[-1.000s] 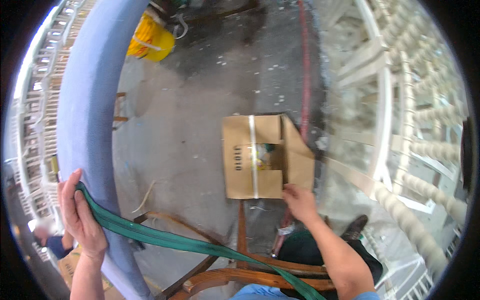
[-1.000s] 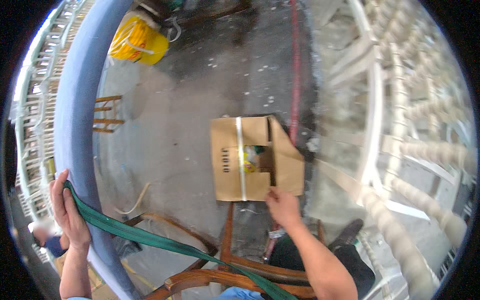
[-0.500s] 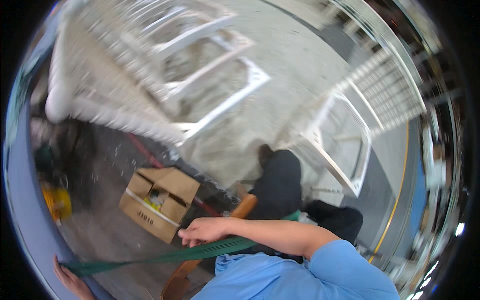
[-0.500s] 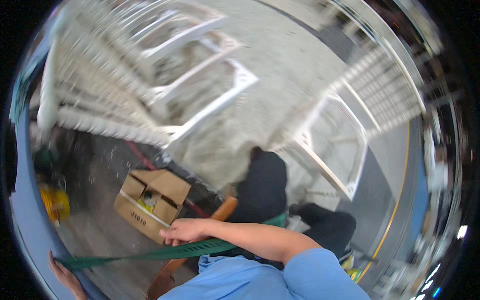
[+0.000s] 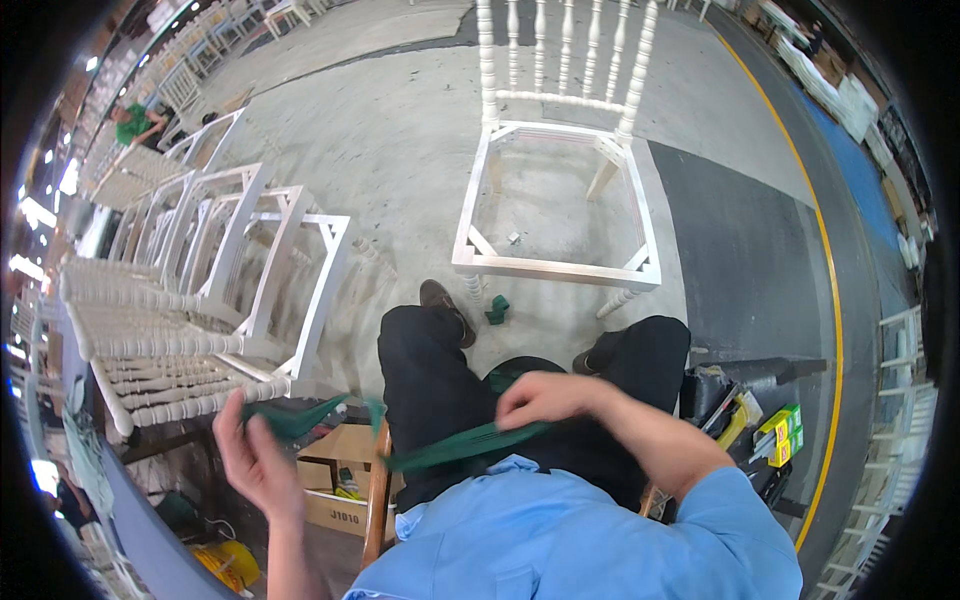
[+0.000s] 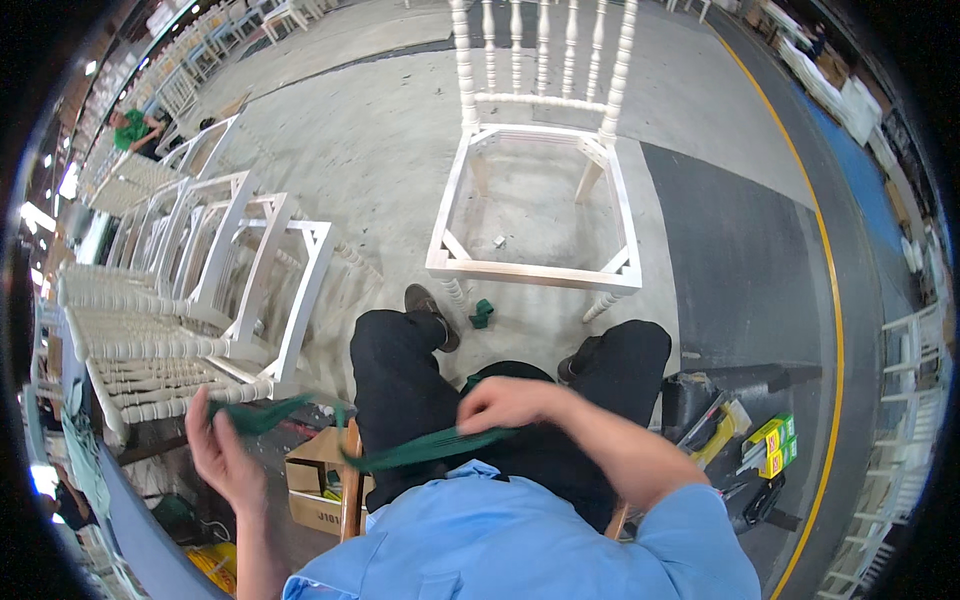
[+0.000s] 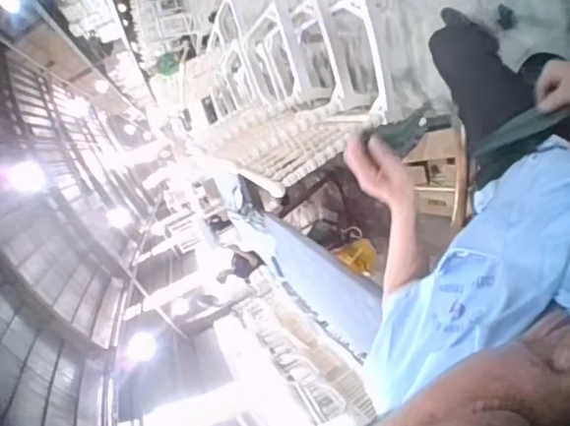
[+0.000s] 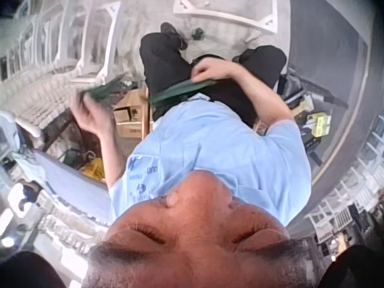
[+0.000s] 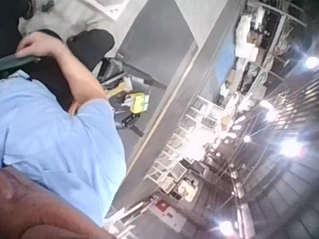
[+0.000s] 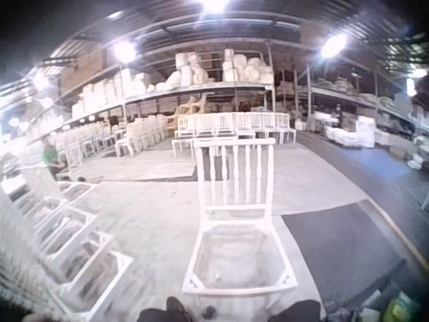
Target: The person attaches green webbing strips to a white wooden chair frame. They position each strip across the seat frame, secure it with a staple gun, and trim excess material with scissors. The process is repeated for multiple parallel strips.
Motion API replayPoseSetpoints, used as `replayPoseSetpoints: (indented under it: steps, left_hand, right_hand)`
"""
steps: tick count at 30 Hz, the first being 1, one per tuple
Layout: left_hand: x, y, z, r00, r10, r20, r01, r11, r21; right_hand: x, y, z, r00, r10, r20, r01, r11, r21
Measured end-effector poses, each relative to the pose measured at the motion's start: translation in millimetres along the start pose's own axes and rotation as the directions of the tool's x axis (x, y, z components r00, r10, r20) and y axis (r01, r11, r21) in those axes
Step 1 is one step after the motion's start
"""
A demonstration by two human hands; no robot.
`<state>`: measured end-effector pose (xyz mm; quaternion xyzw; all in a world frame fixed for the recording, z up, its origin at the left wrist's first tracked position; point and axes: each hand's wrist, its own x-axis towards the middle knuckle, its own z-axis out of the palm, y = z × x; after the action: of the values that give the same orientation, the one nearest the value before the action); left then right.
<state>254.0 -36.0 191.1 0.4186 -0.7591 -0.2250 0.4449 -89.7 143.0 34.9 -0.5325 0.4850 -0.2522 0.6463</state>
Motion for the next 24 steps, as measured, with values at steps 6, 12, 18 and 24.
replayPoseSetpoints:
  steps: [6,12,18,24]
  left_hand:
    - [22.8,94.4,180.2,0.629,0.289,0.722,-0.023,0.935,-0.354]
    - [-35.8,45.8,323.1,0.331,-0.005,0.944,0.598,0.775,-0.206]
    - [-80.7,-109.4,431.4,0.144,-0.48,0.865,0.161,0.874,0.458]
    - [-116.2,-173.8,544.0,0.162,-0.518,0.84,-0.105,0.837,0.537]
  right_hand:
    - [-88.0,-19.5,-37.5,0.784,-0.169,-0.597,0.073,0.981,-0.181]
    - [-65.9,25.6,-66.0,0.77,0.005,-0.638,0.006,1.0,0.015]
    - [-21.4,62.3,-66.6,0.982,0.065,-0.178,-0.097,0.979,-0.181]
    - [-8.5,97.2,-71.9,0.978,0.191,-0.079,-0.187,0.98,0.063]
